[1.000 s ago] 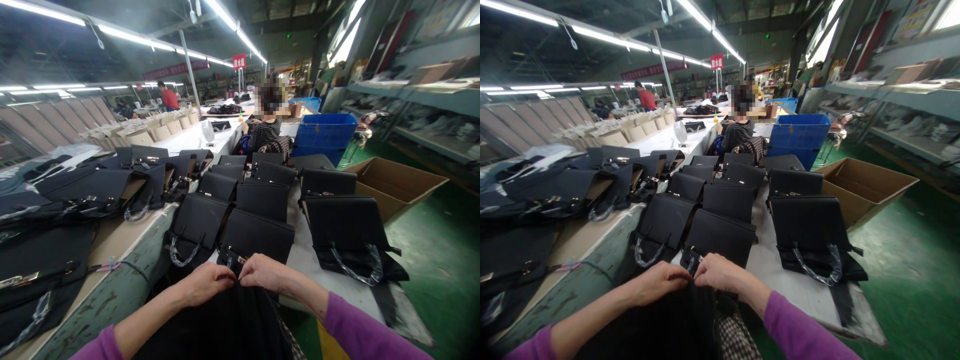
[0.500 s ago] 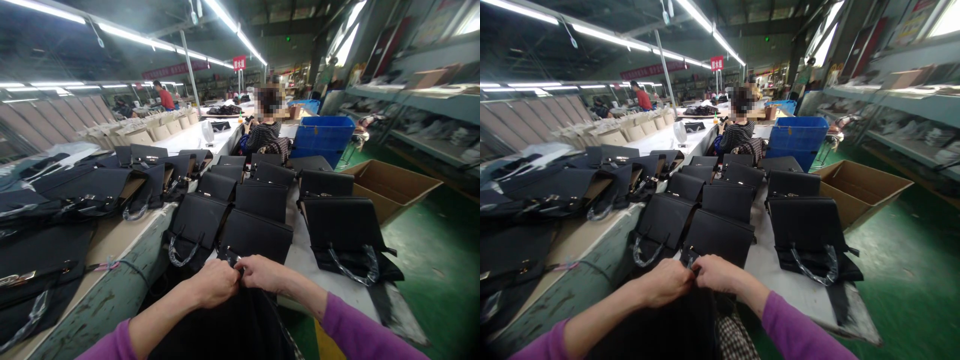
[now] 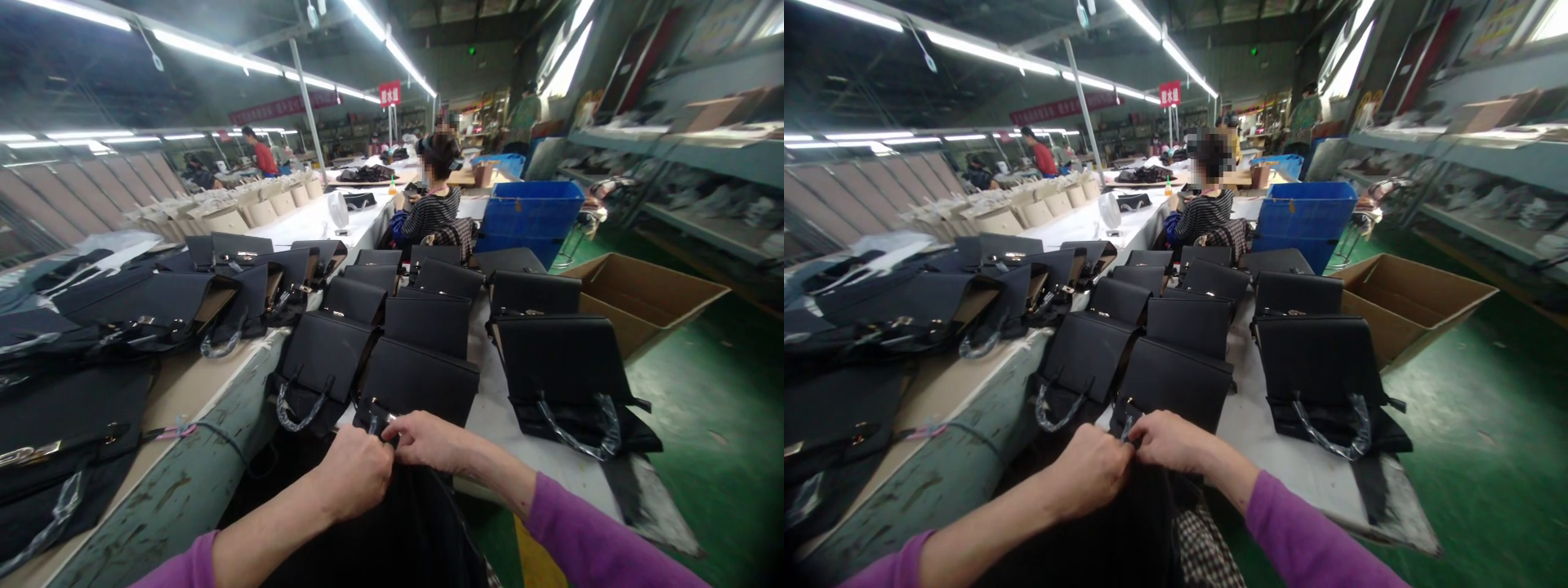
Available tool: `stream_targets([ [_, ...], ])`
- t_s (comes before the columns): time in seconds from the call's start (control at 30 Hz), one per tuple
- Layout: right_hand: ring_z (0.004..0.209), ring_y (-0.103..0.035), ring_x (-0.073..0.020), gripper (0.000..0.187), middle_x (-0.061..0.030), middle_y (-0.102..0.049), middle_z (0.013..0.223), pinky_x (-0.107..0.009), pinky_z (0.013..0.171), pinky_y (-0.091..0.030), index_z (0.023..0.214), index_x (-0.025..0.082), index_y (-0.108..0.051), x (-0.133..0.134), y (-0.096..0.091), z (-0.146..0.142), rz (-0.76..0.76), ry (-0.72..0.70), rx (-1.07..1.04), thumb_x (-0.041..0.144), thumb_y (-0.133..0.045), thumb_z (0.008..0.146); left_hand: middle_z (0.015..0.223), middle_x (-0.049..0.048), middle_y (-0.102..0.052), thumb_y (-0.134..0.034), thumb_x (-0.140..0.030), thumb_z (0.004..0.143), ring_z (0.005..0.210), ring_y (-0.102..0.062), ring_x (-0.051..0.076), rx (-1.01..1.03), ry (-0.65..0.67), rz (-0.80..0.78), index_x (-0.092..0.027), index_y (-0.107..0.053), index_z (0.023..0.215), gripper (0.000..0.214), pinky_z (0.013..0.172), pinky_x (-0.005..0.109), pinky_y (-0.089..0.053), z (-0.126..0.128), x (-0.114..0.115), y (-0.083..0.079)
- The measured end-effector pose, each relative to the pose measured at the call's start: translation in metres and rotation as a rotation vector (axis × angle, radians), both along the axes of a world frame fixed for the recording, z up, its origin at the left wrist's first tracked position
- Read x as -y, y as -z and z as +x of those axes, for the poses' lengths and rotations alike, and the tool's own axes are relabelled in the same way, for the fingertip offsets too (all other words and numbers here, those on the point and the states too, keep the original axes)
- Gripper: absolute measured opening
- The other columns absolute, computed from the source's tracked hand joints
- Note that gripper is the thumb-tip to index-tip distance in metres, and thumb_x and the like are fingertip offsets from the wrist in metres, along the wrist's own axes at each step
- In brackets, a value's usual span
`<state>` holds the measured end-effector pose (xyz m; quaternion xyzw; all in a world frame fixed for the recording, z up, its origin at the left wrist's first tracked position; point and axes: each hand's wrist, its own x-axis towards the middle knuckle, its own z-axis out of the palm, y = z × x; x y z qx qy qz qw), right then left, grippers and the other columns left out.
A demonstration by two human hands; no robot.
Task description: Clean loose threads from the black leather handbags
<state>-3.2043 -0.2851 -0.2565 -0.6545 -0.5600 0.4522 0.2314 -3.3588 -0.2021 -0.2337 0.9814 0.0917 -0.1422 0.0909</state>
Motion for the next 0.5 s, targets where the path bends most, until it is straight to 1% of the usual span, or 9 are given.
stream_targets([
  [0.1,0.048,-0.039,-0.0078,0.033,0.0077,-0.048,0.05,-0.019,0.047,-0.028,0.095,0.017,-0.076,0.0,-0.001,0.0,-0.005,0.002,-0.003,0.014,-0.06,0.066,0.084,0.0226,-0.073,-0.046,-0.018,0.082,0.08,-0.07,0.037,0.027,-0.073,-0.032,-0.008,-0.071,0.087,0.027,0.069,0.045,-0.049,0.001,0.003,0.006],
  [0.17,0.048,-0.039,-0.0077,0.031,0.0075,-0.047,0.05,-0.018,0.046,-0.027,0.092,0.017,-0.077,0.0,0.0,0.001,-0.016,0.001,-0.006,0.014,-0.06,0.066,0.085,0.0202,-0.074,-0.045,-0.02,0.083,0.08,-0.07,0.035,0.037,-0.112,-0.083,-0.01,-0.073,0.087,0.029,0.069,0.041,-0.048,-0.001,-0.003,0.007],
  [0.2,0.047,-0.039,-0.0078,0.03,0.0074,-0.047,0.049,-0.018,0.045,-0.027,0.09,0.017,-0.077,0.0,0.001,0.001,-0.025,0.001,-0.01,0.015,-0.06,0.066,0.085,0.0168,-0.074,-0.045,-0.023,0.085,0.079,-0.07,0.032,0.039,-0.126,-0.122,-0.013,-0.074,0.089,0.03,0.068,0.038,-0.048,-0.003,-0.008,0.007],
  [0.3,0.047,-0.042,-0.0083,0.027,0.0064,-0.05,0.05,-0.018,0.044,-0.028,0.088,0.017,-0.078,0.002,0.004,0.003,-0.051,0.016,-0.024,0.019,-0.059,0.068,0.086,0.0027,-0.076,-0.046,-0.029,0.088,0.078,-0.069,0.02,0.036,-0.15,-0.262,-0.026,-0.074,0.099,0.03,0.064,0.025,-0.046,-0.012,-0.024,0.004],
  [0.37,0.05,-0.045,-0.0084,0.027,0.0053,-0.055,0.054,-0.018,0.045,-0.031,0.088,0.017,-0.078,0.003,0.005,0.004,-0.058,0.028,-0.03,0.02,-0.06,0.069,0.085,-0.0019,-0.075,-0.048,-0.028,0.087,0.077,-0.067,0.015,0.044,-0.169,-0.323,-0.028,-0.074,0.101,0.03,0.063,0.02,-0.044,-0.018,-0.031,0.003],
  [0.5,0.051,-0.048,-0.0082,0.027,0.0046,-0.059,0.059,-0.017,0.046,-0.033,0.089,0.017,-0.078,0.004,0.004,0.004,-0.071,0.009,-0.037,0.019,-0.059,0.07,0.084,-0.0004,-0.074,-0.049,-0.024,0.084,0.077,-0.065,0.015,0.083,-0.211,-0.345,-0.025,-0.075,0.098,0.029,0.065,0.02,-0.044,-0.027,-0.029,0.006],
])
